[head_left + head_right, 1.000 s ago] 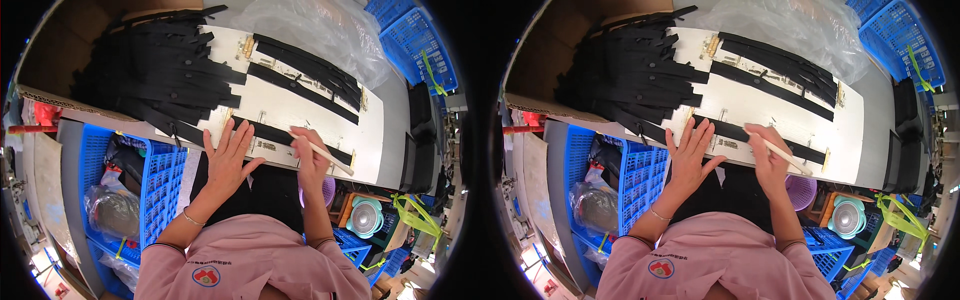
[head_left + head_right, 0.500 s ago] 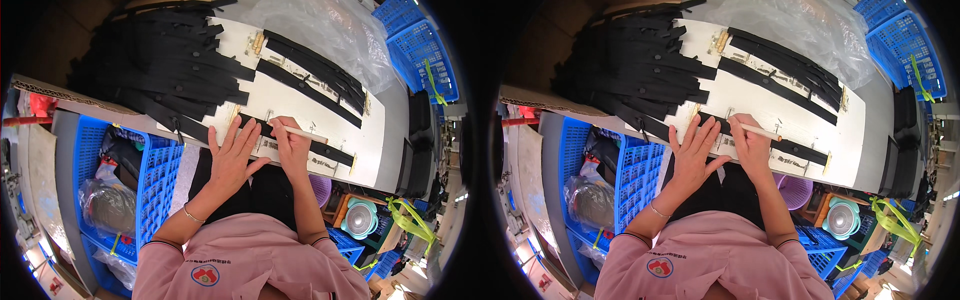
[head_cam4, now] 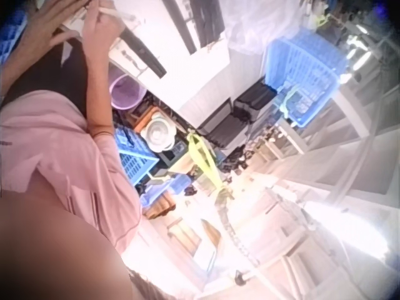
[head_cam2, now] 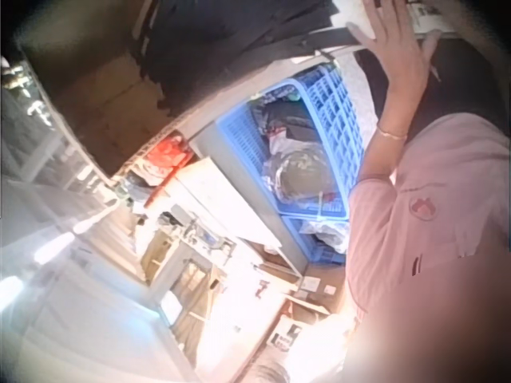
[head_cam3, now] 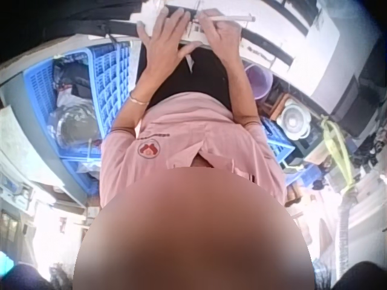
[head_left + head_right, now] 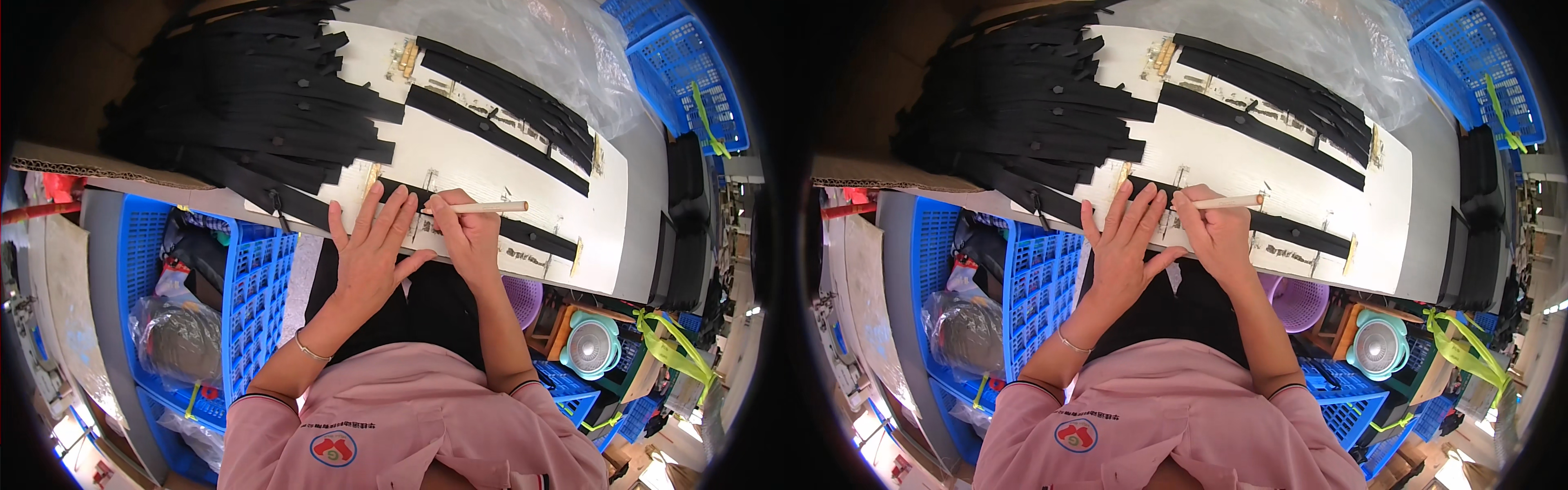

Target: The recorder is marking and aligning zipper components on a template for assembly.

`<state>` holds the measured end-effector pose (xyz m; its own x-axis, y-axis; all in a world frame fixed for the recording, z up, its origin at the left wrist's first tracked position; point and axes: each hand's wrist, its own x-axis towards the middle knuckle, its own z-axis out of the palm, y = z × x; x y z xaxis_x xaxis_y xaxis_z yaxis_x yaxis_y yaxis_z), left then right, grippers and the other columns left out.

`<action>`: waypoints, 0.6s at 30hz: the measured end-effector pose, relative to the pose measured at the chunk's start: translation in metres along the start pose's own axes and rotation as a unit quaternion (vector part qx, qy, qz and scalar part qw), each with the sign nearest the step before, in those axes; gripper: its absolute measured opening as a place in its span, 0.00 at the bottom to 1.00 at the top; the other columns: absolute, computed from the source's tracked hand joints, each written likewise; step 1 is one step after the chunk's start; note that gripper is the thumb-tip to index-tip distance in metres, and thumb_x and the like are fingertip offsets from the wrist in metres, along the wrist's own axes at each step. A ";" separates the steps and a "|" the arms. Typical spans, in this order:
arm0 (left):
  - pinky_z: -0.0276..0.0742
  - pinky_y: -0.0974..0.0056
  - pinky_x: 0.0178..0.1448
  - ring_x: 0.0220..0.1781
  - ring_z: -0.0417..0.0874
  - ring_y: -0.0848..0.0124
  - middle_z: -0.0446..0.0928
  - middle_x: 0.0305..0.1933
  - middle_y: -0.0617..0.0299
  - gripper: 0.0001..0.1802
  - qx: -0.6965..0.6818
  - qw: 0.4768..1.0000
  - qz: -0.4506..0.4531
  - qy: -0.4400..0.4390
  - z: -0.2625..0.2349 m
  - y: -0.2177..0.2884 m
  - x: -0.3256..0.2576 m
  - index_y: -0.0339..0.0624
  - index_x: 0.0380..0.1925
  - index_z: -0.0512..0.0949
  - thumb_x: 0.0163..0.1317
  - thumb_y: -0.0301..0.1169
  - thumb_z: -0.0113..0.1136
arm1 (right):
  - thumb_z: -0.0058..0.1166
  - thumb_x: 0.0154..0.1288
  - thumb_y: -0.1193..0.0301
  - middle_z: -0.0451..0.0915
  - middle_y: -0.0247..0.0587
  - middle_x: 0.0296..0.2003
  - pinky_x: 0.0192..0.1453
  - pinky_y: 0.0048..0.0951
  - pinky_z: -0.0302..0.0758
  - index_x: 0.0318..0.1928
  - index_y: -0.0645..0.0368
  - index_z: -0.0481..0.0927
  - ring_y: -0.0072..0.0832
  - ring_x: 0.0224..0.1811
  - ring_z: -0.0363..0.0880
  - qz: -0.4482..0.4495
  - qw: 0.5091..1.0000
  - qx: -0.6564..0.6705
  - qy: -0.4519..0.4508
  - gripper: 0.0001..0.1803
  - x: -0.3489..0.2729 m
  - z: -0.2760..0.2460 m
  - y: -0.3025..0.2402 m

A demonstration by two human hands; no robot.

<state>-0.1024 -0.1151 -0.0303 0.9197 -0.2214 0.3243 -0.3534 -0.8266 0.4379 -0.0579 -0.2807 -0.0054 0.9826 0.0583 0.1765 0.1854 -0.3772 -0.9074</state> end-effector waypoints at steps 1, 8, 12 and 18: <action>0.30 0.32 0.81 0.82 0.61 0.60 0.68 0.77 0.64 0.42 0.000 1.000 0.001 -0.001 0.000 0.000 0.000 0.46 0.72 0.72 0.64 0.56 0.64 | 0.58 0.74 0.72 0.79 0.38 0.21 0.27 0.27 0.70 0.37 0.64 0.85 0.22 0.20 0.75 0.001 1.000 0.000 0.001 0.09 0.000 0.001 0.001; 0.29 0.32 0.81 0.82 0.61 0.59 0.68 0.77 0.63 0.41 -0.004 1.000 0.006 -0.004 0.001 0.001 0.001 0.47 0.72 0.72 0.63 0.55 0.65 | 0.57 0.74 0.73 0.82 0.39 0.26 0.29 0.26 0.71 0.38 0.65 0.85 0.24 0.23 0.77 -0.030 0.999 -0.018 -0.017 0.08 -0.002 -0.004 0.007; 0.27 0.34 0.81 0.82 0.61 0.58 0.68 0.77 0.63 0.42 0.003 1.000 0.003 -0.019 -0.002 0.001 0.001 0.48 0.73 0.71 0.63 0.55 0.66 | 0.61 0.70 0.76 0.84 0.36 0.29 0.37 0.26 0.73 0.44 0.60 0.87 0.24 0.28 0.78 -0.101 0.993 -0.063 0.013 0.05 -0.009 -0.012 -0.006; 0.27 0.34 0.81 0.83 0.58 0.59 0.68 0.77 0.64 0.45 0.019 1.000 0.005 -0.022 -0.003 0.003 0.001 0.47 0.73 0.70 0.61 0.57 0.68 | 0.70 0.55 0.78 0.74 0.32 0.26 0.52 0.39 0.66 0.42 0.50 0.85 0.34 0.38 0.75 -0.167 0.949 -0.257 0.075 0.14 -0.022 -0.042 0.010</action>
<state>-0.1030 -0.1160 -0.0268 0.9234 -0.2508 0.2905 -0.3556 -0.8436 0.4023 -0.0778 -0.3250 -0.0021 0.8496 0.1367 0.5095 0.4176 -0.7643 -0.4914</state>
